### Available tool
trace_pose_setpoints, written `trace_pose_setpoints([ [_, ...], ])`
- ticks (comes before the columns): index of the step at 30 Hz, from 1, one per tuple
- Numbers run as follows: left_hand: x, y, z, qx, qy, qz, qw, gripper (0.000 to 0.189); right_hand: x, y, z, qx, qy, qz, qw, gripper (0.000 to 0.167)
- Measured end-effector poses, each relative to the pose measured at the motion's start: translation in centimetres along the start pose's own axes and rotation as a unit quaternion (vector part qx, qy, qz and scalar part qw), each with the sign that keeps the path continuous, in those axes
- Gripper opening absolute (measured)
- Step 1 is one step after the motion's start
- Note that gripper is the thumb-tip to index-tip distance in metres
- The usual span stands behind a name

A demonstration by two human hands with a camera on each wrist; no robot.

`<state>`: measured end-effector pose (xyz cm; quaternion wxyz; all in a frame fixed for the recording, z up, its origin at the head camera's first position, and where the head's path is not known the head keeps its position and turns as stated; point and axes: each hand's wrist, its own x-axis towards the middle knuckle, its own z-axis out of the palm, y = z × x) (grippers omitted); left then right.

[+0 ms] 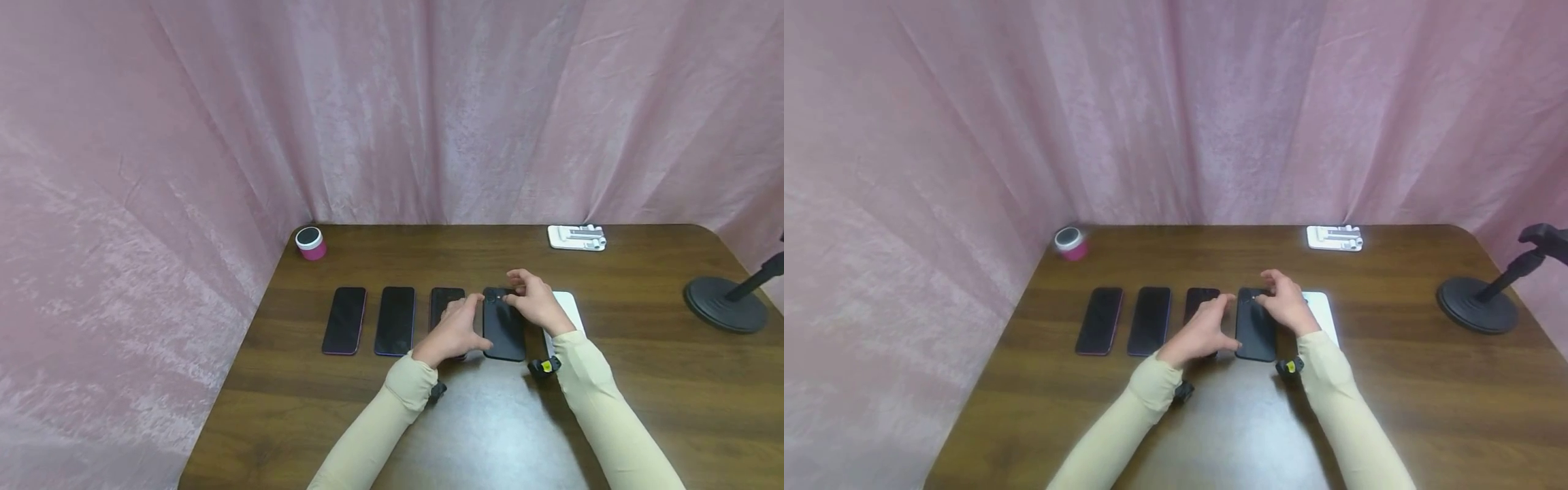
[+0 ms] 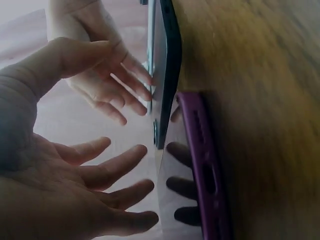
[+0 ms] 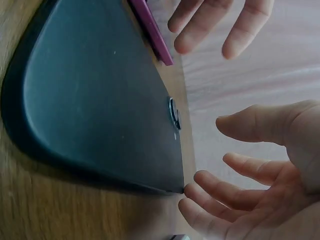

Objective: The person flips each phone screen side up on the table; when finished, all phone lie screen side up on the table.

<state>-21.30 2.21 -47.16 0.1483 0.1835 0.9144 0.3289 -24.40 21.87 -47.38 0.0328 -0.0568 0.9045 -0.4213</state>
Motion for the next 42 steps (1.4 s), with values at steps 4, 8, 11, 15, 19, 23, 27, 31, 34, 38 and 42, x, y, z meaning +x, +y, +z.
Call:
trace_pose_setpoints([
  [4, 0.4, 0.6, 0.6, 0.063, -0.009, 0.002, 0.9980, 0.091, 0.1, 0.2, -0.2, -0.016, -0.011, 0.001, 0.9998, 0.053],
  [8, 0.5, 1.2, 1.1, 0.098, -0.015, -0.014, 0.9950, 0.094, 0.1, 0.4, -0.2, -0.030, -0.025, -0.002, 0.9993, 0.054],
  [11, 0.5, 1.5, 1.5, 0.110, -0.024, -0.030, 0.9932, 0.096, 0.0, 0.7, -0.3, -0.040, -0.029, -0.001, 0.9988, 0.053],
  [15, 0.5, 1.7, 1.9, 0.124, -0.028, -0.034, 0.9913, 0.097, -0.2, 0.7, -0.4, -0.050, -0.028, -0.004, 0.9984, 0.052],
  [19, 0.5, 1.7, 2.1, 0.136, -0.025, -0.031, 0.9899, 0.097, -0.2, 0.5, -0.2, -0.062, -0.028, -0.014, 0.9976, 0.051],
  [23, 0.4, 1.8, 2.2, 0.150, -0.027, -0.027, 0.9879, 0.097, -0.1, 0.4, 0.0, -0.074, -0.024, -0.024, 0.9967, 0.051],
  [27, 0.3, 1.8, 2.4, 0.156, -0.032, -0.030, 0.9868, 0.097, -0.1, 0.3, 0.1, -0.075, -0.026, -0.025, 0.9966, 0.049],
  [31, 0.3, 1.9, 2.6, 0.151, -0.033, -0.033, 0.9874, 0.096, -0.3, 0.2, 0.0, -0.072, -0.029, -0.016, 0.9968, 0.048],
  [34, 0.3, 1.9, 2.6, 0.146, -0.036, -0.033, 0.9882, 0.095, -0.2, 0.2, 0.0, -0.069, -0.029, -0.005, 0.9972, 0.049],
  [38, 0.3, 1.9, 2.6, 0.145, -0.032, -0.032, 0.9885, 0.094, 0.1, 0.4, 0.1, -0.071, -0.027, 0.008, 0.9971, 0.047],
  [42, 0.4, 1.8, 2.7, 0.146, -0.025, -0.034, 0.9884, 0.094, 0.3, 0.3, 0.2, -0.072, -0.021, 0.009, 0.9971, 0.044],
])
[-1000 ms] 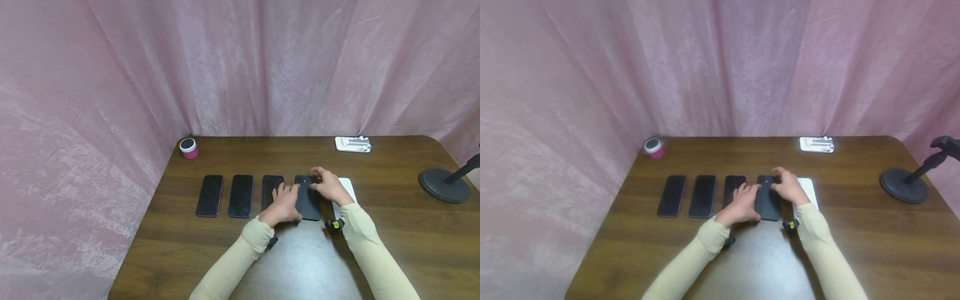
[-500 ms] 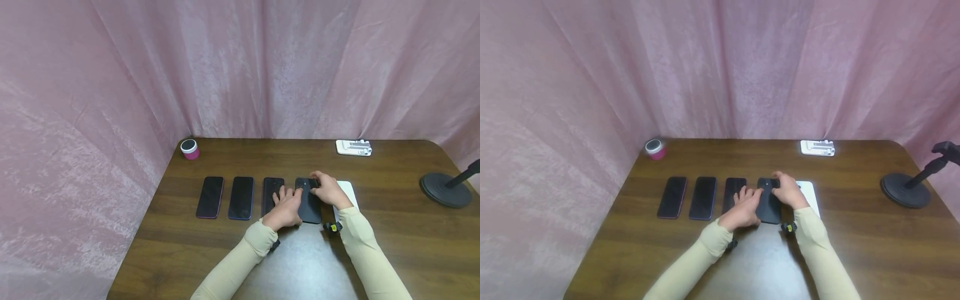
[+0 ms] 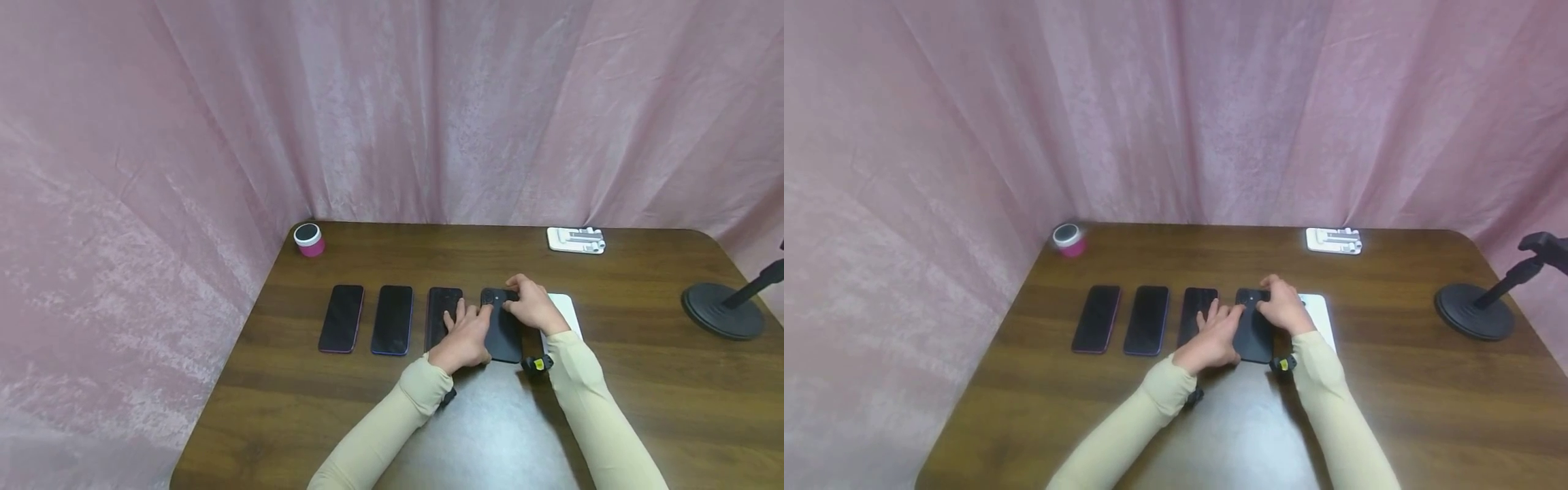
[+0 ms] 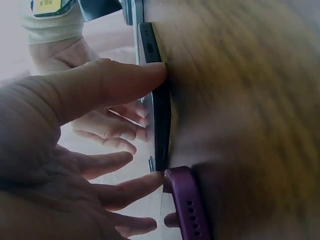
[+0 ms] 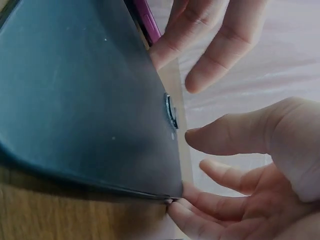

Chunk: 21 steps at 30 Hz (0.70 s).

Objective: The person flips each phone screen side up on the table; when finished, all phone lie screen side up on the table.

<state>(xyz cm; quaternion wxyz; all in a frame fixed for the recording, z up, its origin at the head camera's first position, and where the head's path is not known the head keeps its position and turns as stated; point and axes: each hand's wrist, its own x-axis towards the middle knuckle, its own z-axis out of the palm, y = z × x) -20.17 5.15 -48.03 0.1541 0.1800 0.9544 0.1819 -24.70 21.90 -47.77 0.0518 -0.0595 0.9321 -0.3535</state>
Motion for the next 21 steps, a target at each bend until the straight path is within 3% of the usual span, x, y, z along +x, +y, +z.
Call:
trace_pose_setpoints([
  [6, -0.03, 0.00, -0.06, -0.014, 0.007, 0.007, 0.9999, 0.097, -0.02, -0.08, -0.37, 0.016, 0.013, 0.020, 0.9996, 0.043],
  [15, -0.14, 0.09, -0.13, -0.004, 0.010, 0.007, 0.9999, 0.097, -0.11, 0.13, -0.79, 0.066, 0.005, 0.024, 0.9975, 0.064],
  [21, -0.16, 0.20, 0.02, 0.008, -0.002, 0.004, 1.0000, 0.095, -0.42, 0.45, -0.88, 0.076, 0.006, 0.017, 0.9970, 0.059],
])
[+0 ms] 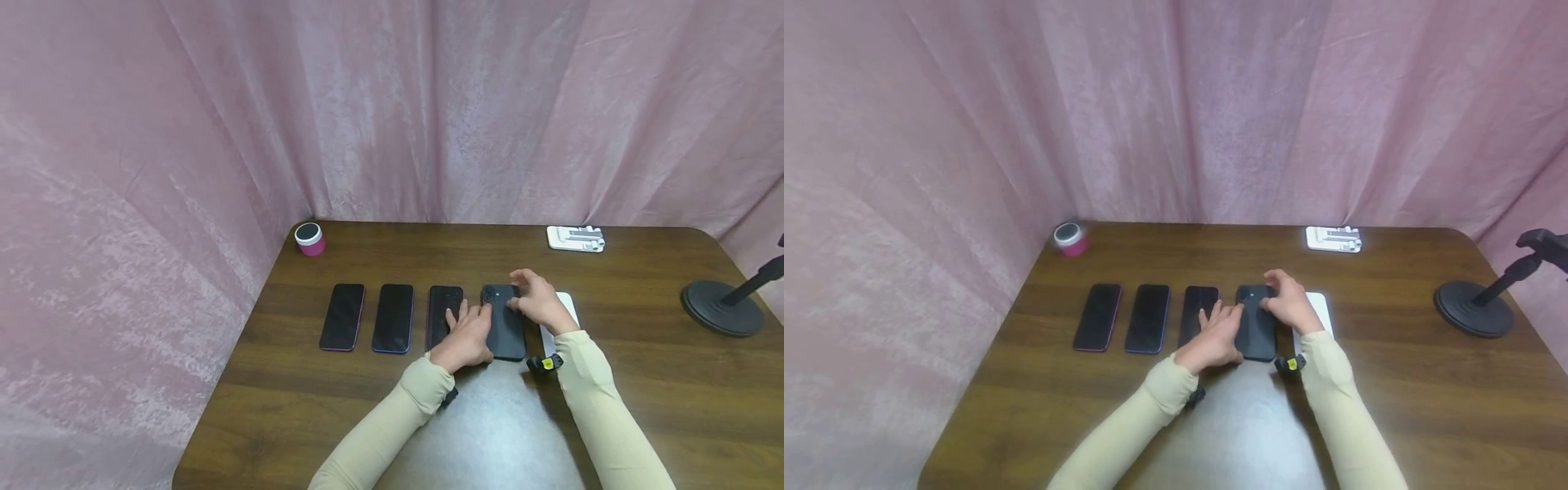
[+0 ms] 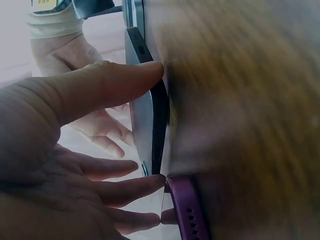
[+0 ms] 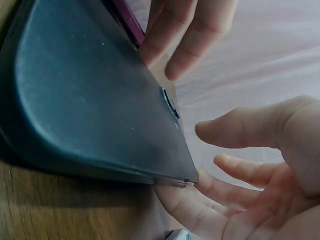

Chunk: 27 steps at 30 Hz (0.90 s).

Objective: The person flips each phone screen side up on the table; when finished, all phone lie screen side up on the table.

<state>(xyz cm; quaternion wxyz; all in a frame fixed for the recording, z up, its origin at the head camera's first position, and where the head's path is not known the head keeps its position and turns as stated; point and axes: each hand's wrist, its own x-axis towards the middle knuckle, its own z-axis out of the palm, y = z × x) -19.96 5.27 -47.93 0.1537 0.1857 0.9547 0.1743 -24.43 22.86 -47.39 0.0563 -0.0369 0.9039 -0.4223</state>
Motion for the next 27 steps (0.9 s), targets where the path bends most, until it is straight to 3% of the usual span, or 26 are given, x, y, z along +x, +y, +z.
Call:
trace_pose_setpoints([
  [14, 0.1, 0.4, 0.2, 0.027, 0.009, 0.010, 0.9995, 0.071, -1.0, -0.6, -1.1, 0.080, -0.001, 0.019, 0.9966, 0.048],
  [21, 0.4, 1.2, -0.3, 0.026, -0.013, 0.005, 0.9996, 0.084, -1.4, -1.2, -1.5, 0.098, -0.006, -0.001, 0.9952, 0.046],
  [27, 0.4, 1.9, -0.9, -0.027, -0.027, 0.004, 0.9993, 0.101, -1.9, -1.9, -1.8, 0.111, -0.009, -0.011, 0.9937, 0.046],
])
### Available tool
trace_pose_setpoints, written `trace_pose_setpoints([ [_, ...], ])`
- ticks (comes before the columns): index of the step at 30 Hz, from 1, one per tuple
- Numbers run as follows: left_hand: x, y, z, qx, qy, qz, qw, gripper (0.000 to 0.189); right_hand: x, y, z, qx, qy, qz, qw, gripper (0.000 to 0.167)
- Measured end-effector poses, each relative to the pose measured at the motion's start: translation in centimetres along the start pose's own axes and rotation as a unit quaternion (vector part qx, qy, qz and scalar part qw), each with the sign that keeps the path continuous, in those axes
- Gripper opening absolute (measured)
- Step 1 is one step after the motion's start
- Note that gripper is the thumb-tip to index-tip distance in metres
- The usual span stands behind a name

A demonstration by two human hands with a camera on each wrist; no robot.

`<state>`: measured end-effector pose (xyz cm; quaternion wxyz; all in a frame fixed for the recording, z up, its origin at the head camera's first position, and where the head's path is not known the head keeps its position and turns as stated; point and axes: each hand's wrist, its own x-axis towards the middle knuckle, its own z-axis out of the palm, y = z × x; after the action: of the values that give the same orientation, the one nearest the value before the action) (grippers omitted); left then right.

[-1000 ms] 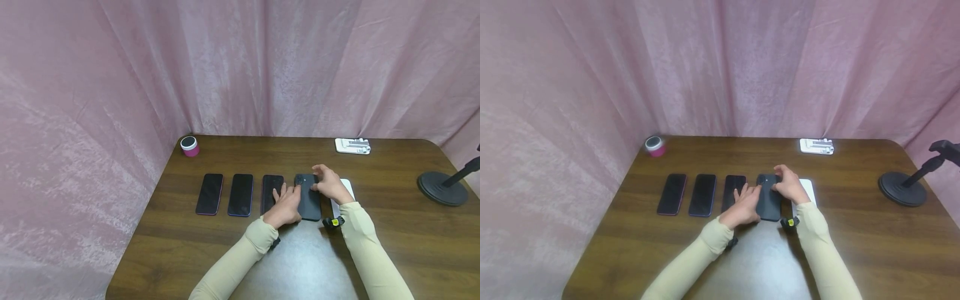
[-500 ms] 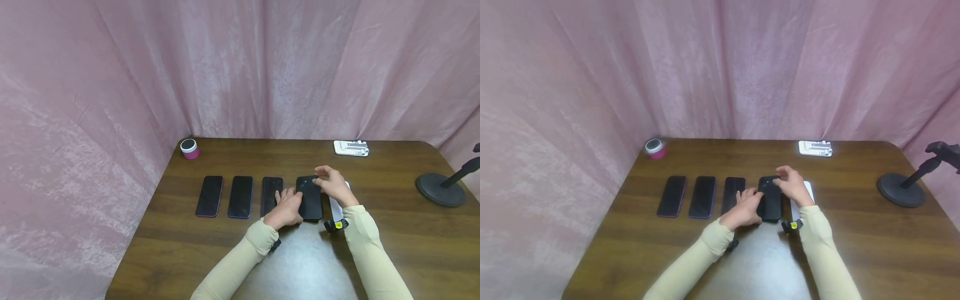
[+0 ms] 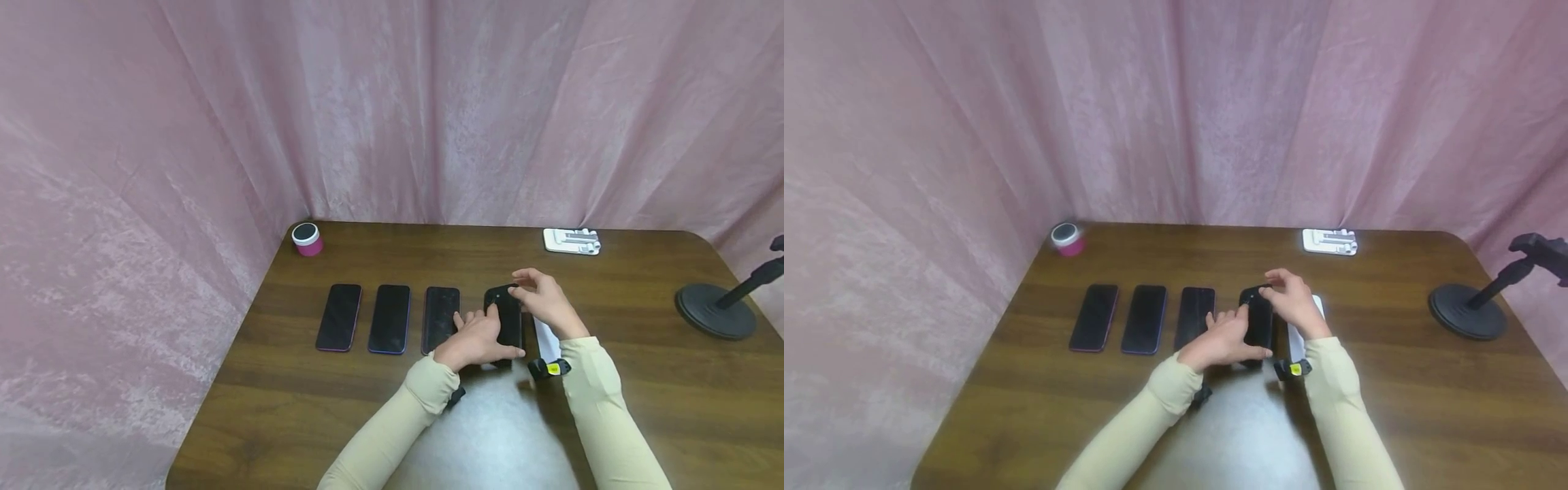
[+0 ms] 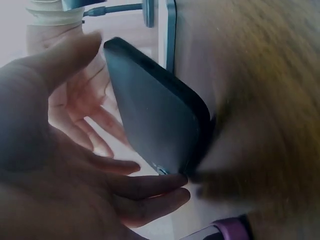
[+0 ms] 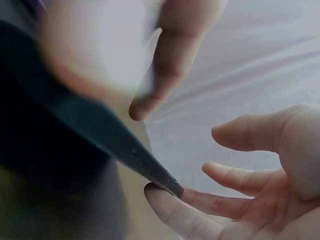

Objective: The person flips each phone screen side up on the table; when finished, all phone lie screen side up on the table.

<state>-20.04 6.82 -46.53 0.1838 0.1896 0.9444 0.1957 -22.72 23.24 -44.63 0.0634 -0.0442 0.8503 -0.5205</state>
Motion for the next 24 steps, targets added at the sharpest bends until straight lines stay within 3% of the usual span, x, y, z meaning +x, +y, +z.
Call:
trace_pose_setpoints([
  [11, -0.2, -0.4, -0.3, -0.102, 0.017, -0.010, 0.9946, 0.100, -0.5, -0.9, 0.4, 0.014, -0.004, -0.005, 0.9999, 0.046],
  [19, -0.1, -1.5, -0.7, -0.203, 0.006, 0.023, 0.9790, 0.088, -0.3, -1.3, 1.0, 0.016, -0.006, -0.006, 0.9998, 0.048],
  [24, -0.2, -1.9, -1.2, -0.224, 0.006, 0.029, 0.9742, 0.083, -0.2, -1.6, 1.4, 0.031, -0.008, -0.003, 0.9995, 0.051],
])
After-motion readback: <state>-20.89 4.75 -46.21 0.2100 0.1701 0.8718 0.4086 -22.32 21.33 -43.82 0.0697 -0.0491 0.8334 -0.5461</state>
